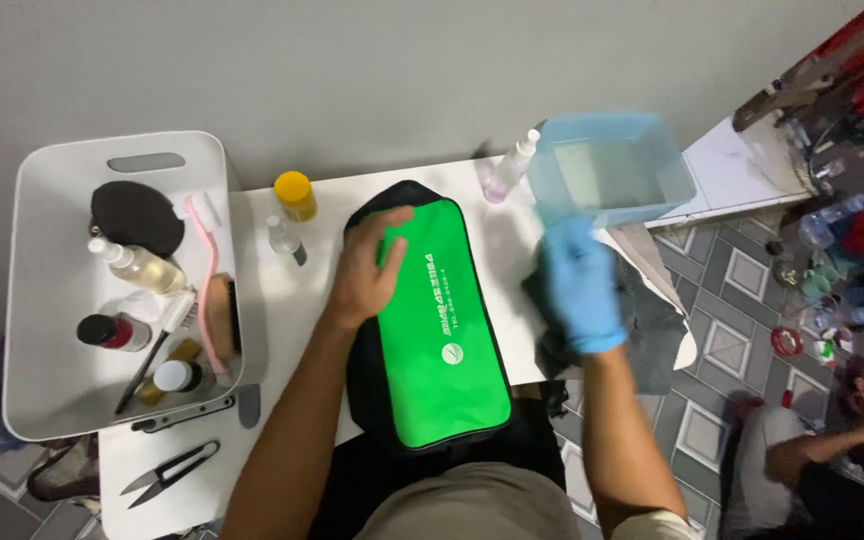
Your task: The person wipes a green bag with a dark cloth, then applies a liquid from a small bottle and scrubs the surface with a toothbrush. The person repeatedly wipes the bag with the cloth and dips the toothbrush into a water container to continue scrubbing.
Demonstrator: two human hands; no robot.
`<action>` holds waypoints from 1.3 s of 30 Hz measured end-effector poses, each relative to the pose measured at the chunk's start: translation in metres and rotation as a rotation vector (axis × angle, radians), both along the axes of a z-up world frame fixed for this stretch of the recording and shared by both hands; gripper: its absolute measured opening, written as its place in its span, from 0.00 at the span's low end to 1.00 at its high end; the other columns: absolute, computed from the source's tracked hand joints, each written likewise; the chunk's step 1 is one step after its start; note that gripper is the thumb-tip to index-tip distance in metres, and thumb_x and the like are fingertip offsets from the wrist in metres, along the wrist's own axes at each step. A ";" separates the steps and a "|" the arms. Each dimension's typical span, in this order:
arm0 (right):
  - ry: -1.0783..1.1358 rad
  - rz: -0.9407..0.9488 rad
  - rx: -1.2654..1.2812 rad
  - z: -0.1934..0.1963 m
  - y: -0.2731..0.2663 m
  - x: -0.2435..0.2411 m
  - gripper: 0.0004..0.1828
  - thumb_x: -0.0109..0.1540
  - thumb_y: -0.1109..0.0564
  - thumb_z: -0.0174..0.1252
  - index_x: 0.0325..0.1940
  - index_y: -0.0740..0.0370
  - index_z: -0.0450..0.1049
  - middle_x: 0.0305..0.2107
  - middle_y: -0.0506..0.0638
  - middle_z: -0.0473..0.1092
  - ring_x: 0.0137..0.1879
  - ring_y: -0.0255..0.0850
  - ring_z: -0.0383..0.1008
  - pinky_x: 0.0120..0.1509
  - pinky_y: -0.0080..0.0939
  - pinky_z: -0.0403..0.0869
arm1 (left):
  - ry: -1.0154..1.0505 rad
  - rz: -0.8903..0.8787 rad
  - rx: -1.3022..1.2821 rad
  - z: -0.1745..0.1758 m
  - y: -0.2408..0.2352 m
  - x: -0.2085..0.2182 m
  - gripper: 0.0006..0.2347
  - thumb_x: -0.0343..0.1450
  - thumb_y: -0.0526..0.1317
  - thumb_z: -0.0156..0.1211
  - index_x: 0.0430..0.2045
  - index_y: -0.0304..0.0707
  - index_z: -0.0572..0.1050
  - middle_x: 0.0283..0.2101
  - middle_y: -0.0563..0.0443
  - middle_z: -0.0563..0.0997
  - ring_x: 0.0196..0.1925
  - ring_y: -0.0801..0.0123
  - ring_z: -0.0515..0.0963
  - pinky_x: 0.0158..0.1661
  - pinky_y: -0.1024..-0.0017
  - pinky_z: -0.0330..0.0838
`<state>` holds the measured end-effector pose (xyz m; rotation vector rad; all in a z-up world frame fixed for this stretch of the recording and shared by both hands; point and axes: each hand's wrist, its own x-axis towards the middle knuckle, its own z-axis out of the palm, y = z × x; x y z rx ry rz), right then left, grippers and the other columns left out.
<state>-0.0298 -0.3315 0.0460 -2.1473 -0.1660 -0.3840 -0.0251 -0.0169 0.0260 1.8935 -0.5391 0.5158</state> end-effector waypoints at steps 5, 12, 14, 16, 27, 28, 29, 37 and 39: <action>-0.064 -0.083 -0.106 0.035 -0.093 0.069 0.13 0.72 0.65 0.51 0.61 0.67 0.74 0.50 0.64 0.74 0.57 0.56 0.73 0.62 0.58 0.70 | 0.142 0.040 -0.107 -0.007 0.007 0.008 0.13 0.81 0.40 0.45 0.55 0.33 0.73 0.48 0.38 0.81 0.49 0.47 0.80 0.55 0.51 0.68; 0.409 -0.117 -0.494 0.006 -0.118 0.165 0.10 0.64 0.51 0.58 0.47 0.46 0.81 0.34 0.47 0.80 0.50 0.51 0.80 0.56 0.54 0.74 | 0.222 0.078 -0.113 -0.007 0.009 0.005 0.13 0.81 0.41 0.47 0.53 0.36 0.75 0.41 0.42 0.83 0.42 0.54 0.81 0.50 0.54 0.71; 0.458 -0.107 -0.489 -0.009 -0.128 0.182 0.09 0.63 0.50 0.59 0.46 0.46 0.82 0.31 0.47 0.80 0.47 0.49 0.81 0.54 0.52 0.75 | 0.204 0.087 -0.096 -0.009 0.011 0.008 0.13 0.81 0.42 0.47 0.53 0.36 0.75 0.41 0.42 0.83 0.44 0.54 0.82 0.51 0.55 0.71; 0.514 -0.096 -0.485 -0.012 -0.129 0.190 0.09 0.62 0.49 0.61 0.44 0.47 0.83 0.29 0.47 0.80 0.44 0.48 0.81 0.52 0.51 0.76 | 0.193 0.097 -0.078 -0.012 0.012 0.010 0.13 0.81 0.43 0.47 0.52 0.36 0.76 0.41 0.43 0.84 0.46 0.54 0.82 0.52 0.55 0.72; 0.653 -0.078 -0.538 0.024 -0.117 0.176 0.19 0.61 0.47 0.60 0.53 0.54 0.82 0.35 0.57 0.80 0.50 0.53 0.79 0.59 0.54 0.74 | 0.167 0.051 -0.092 -0.012 0.011 0.014 0.13 0.81 0.41 0.47 0.51 0.31 0.76 0.40 0.40 0.83 0.46 0.53 0.82 0.53 0.53 0.72; 0.656 -0.078 -0.539 0.015 -0.127 0.180 0.19 0.61 0.47 0.60 0.53 0.54 0.82 0.35 0.57 0.80 0.50 0.53 0.79 0.59 0.54 0.74 | 0.170 0.051 -0.092 -0.011 0.010 0.010 0.13 0.81 0.41 0.47 0.51 0.31 0.76 0.40 0.40 0.83 0.46 0.53 0.82 0.53 0.53 0.72; 0.595 -0.120 -0.548 0.009 -0.136 0.189 0.18 0.62 0.45 0.60 0.54 0.51 0.81 0.36 0.58 0.80 0.49 0.55 0.80 0.56 0.55 0.74 | 0.175 0.050 -0.097 -0.010 0.010 0.011 0.13 0.81 0.41 0.46 0.51 0.30 0.75 0.39 0.40 0.83 0.46 0.52 0.82 0.53 0.53 0.72; 0.171 -0.238 -0.502 0.049 -0.126 0.086 0.11 0.68 0.56 0.58 0.53 0.52 0.80 0.40 0.60 0.78 0.50 0.61 0.78 0.55 0.61 0.74 | 0.175 0.055 -0.129 -0.005 0.011 0.011 0.13 0.81 0.38 0.45 0.49 0.27 0.76 0.38 0.36 0.83 0.46 0.45 0.82 0.53 0.48 0.73; 0.002 -0.348 -0.288 0.056 -0.109 0.047 0.07 0.69 0.62 0.54 0.48 0.58 0.77 0.33 0.51 0.76 0.33 0.40 0.70 0.41 0.42 0.69 | 0.168 0.104 -0.018 -0.009 0.011 0.012 0.16 0.80 0.48 0.41 0.49 0.38 0.75 0.43 0.45 0.85 0.47 0.59 0.84 0.50 0.65 0.73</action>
